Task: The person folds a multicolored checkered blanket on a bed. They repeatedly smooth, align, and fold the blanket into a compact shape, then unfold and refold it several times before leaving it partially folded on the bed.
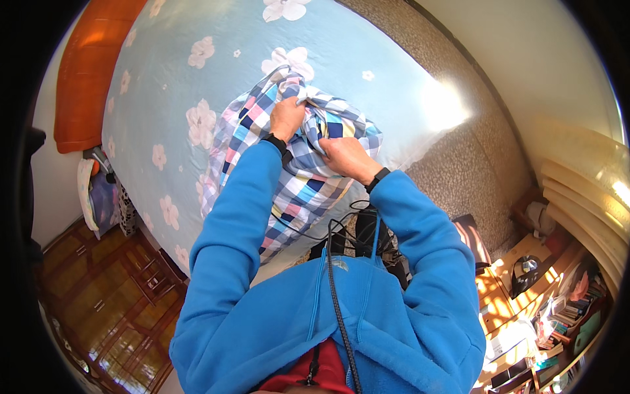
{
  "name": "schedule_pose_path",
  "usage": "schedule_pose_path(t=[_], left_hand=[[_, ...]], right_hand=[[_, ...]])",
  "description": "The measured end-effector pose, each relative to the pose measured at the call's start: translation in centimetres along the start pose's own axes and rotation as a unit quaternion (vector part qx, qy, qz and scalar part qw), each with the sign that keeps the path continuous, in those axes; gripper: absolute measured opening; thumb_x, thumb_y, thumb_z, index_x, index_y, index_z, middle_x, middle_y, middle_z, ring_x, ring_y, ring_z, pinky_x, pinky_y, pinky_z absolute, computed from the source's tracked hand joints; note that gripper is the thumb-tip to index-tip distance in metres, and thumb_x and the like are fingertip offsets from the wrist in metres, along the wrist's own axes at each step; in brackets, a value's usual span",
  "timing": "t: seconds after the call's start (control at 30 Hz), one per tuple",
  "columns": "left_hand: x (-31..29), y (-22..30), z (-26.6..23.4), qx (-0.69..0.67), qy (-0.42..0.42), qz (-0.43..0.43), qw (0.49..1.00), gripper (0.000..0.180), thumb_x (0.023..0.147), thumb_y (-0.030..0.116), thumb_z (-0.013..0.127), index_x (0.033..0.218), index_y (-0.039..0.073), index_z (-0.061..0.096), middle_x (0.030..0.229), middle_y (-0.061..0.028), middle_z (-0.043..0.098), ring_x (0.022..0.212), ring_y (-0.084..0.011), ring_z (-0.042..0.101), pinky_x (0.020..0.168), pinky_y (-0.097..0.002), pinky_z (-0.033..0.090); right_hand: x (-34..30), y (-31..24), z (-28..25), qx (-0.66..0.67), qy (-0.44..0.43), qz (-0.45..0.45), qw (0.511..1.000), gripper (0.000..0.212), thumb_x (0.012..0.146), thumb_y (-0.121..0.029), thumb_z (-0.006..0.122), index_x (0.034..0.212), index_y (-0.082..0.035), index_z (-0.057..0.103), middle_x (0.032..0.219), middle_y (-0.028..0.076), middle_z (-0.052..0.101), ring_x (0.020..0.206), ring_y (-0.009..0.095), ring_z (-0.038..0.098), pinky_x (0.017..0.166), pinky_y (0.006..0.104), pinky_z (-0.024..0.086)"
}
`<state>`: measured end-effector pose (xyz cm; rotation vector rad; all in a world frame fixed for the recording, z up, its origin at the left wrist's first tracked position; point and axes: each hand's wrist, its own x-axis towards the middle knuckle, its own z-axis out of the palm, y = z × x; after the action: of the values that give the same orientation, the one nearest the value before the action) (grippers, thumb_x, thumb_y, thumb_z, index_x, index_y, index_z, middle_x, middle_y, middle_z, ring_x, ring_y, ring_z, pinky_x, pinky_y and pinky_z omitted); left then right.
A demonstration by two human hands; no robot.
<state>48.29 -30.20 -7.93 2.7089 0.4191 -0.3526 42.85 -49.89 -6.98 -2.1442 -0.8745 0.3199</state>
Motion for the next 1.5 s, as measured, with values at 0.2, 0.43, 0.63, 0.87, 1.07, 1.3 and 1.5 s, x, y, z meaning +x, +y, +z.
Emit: schedule_pose_path(t=[0.2,0.43,0.63,0.87,1.07,1.3,1.5], left_hand=[[2.1,-1.5,-0.1,0.022,-0.04,0.039,0.998,0.031,0.089,0.035,0.058,0.099,0.008,0.069,0.099,-0.0229,0.067,0.097,-0.0418,0.062,0.084,-0.0481,0.049],[1.5,-1.6,-1.1,-0.071,-0.026,0.086,0.993,0.03,0.088,0.033,0.061,0.09,0.005,0.068,0.086,-0.0228,0.066,0.086,-0.0432,0.062,0.071,-0.0463,0.05],[-3.3,0.4,-4.6,-0.069,-0.173,0.092,0.978,0.039,0.081,0.036,0.064,0.095,0.0,0.066,0.091,-0.0279,0.066,0.09,-0.0441,0.063,0.076,-0.0462,0.05],[-5.4,1.5,-4.4,-0.079,-0.106,0.104,0.986,0.024,0.08,0.02,0.063,0.094,0.001,0.064,0.089,-0.0257,0.065,0.088,-0.0426,0.063,0.074,-0.0449,0.05],[-9.2,2.0,-2.3,-0.009,0.175,0.188,0.966,0.017,0.076,0.009,0.063,0.092,0.007,0.059,0.077,-0.0151,0.06,0.073,-0.0357,0.062,0.062,-0.0442,0.051],[-10.1,1.6,-3.6,-0.035,0.185,0.176,0.966,0.014,0.075,0.01,0.063,0.088,0.006,0.063,0.077,-0.0145,0.063,0.074,-0.0354,0.063,0.063,-0.0421,0.051],[-9.3,2.1,-5.1,-0.139,0.081,0.065,0.985,0.023,0.08,0.024,0.065,0.074,0.002,0.063,0.08,-0.0222,0.064,0.079,-0.0413,0.063,0.067,-0.0445,0.05]], right_hand=[[-3.4,-0.5,-1.9,0.065,-0.027,0.043,0.997,0.014,0.081,-0.014,0.064,0.093,-0.008,0.061,0.073,0.018,0.063,0.071,0.04,0.062,0.061,0.0466,0.05],[-4.6,-0.1,-2.1,0.1,-0.032,0.064,0.992,0.021,0.084,-0.015,0.064,0.104,-0.01,0.064,0.078,0.016,0.066,0.072,0.036,0.065,0.064,0.0427,0.051],[-3.9,2.5,-2.5,0.312,-0.137,0.21,0.916,0.029,0.088,-0.021,0.064,0.113,-0.006,0.067,0.085,0.012,0.07,0.076,0.02,0.064,0.071,0.0323,0.05],[-1.5,-0.1,-3.9,0.321,-0.103,0.155,0.928,0.045,0.086,-0.033,0.063,0.12,-0.002,0.061,0.096,0.016,0.068,0.087,0.026,0.065,0.079,0.0356,0.049],[0.9,-1.5,-3.1,0.267,-0.11,0.131,0.948,0.03,0.091,-0.019,0.051,0.111,0.003,0.057,0.107,0.026,0.063,0.094,0.041,0.062,0.08,0.0431,0.049],[0.2,-4.2,-0.7,0.061,0.028,-0.002,0.998,0.037,0.084,-0.005,0.055,0.12,0.004,0.051,0.105,0.025,0.059,0.1,0.043,0.056,0.084,0.0459,0.049],[-0.1,-6.2,0.2,-0.013,0.07,-0.072,0.995,0.057,0.08,-0.006,0.057,0.132,0.009,0.041,0.129,0.03,0.045,0.119,0.046,0.044,0.106,0.0451,0.037]])
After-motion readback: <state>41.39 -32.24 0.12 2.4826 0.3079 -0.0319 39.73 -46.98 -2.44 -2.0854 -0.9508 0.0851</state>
